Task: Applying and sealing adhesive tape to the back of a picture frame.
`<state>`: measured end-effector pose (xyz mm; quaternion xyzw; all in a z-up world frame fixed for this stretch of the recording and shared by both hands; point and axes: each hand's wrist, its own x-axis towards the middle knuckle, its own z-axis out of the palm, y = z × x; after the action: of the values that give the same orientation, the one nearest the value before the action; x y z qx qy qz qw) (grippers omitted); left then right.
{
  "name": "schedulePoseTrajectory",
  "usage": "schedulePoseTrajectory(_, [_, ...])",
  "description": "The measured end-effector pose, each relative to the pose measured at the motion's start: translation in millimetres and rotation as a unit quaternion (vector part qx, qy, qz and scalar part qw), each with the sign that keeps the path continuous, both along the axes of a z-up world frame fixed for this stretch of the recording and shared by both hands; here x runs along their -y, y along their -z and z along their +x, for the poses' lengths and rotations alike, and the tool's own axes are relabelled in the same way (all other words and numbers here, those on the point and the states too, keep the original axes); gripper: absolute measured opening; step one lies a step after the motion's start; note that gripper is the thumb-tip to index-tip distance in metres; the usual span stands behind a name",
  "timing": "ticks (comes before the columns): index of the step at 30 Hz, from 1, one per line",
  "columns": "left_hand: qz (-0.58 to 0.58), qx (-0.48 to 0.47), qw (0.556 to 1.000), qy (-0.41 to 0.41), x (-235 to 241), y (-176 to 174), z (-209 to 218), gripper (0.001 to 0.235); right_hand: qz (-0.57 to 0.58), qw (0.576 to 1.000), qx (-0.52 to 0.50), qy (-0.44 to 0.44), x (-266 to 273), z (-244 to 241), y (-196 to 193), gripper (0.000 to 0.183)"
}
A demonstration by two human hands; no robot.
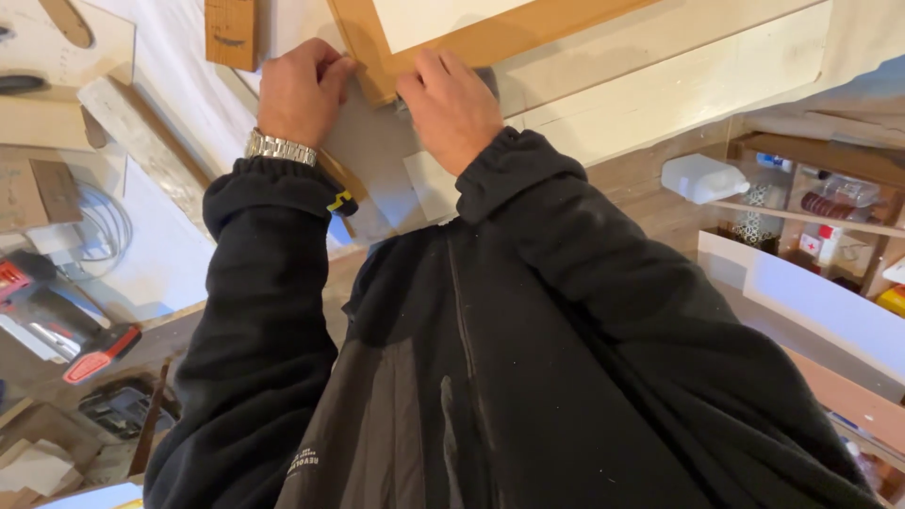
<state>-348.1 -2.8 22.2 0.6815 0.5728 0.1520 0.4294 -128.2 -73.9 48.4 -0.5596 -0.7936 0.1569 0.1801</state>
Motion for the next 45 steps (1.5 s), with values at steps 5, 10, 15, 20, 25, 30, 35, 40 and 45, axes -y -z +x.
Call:
schedulePoseTrajectory(5, [0.011, -0.043, 0.999, 0.012, 0, 7, 1, 0.028, -0.013, 1.0, 0.006, 0.003, -1, 45, 2, 0.032])
schedulePoseTrajectory(10, [0.0, -0.09, 0.996, 0.001, -1, 0, 8, 0.03, -0.032, 0.997, 0.073, 0.004, -7, 123, 11, 0.027])
schedulePoseTrajectory(15, [-0.024, -0.12, 0.992, -0.015, -2, -5, 15, 0.028, -0.012, 0.995, 0.098, -0.013, -11, 181, 7, 0.025])
schedulePoseTrajectory(20, [-0.042, -0.161, 0.986, -0.021, -3, -9, 21, 0.029, 0.001, 0.993, 0.118, -0.03, -16, 216, -1, 0.026])
schedulePoseTrajectory(25, [-0.063, -0.165, 0.984, -0.027, -3, -10, 23, 0.026, -0.019, 0.992, 0.123, -0.031, -17, 243, -6, 0.027])
schedulePoseTrajectory(30, [-0.072, -0.152, 0.985, -0.048, -2, -15, 27, 0.023, -0.024, 0.986, 0.161, -0.019, -14, 294, 12, 0.026])
schedulePoseTrajectory(35, [-0.069, -0.149, 0.984, -0.067, 2, -20, 32, 0.022, -0.003, 0.967, 0.253, 0.01, -2, 374, 22, 0.024])
schedulePoseTrajectory(40, [-0.114, -0.082, 0.976, -0.168, 7, -28, 31, 0.023, -0.006, 0.955, 0.291, 0.058, 10, 378, -29, 0.072])
schedulePoseTrajectory(45, [0.017, 0.195, 0.938, -0.287, 1, 12, 37, 0.039, -0.145, 0.981, -0.034, 0.126, -28, 307, -40, 0.077])
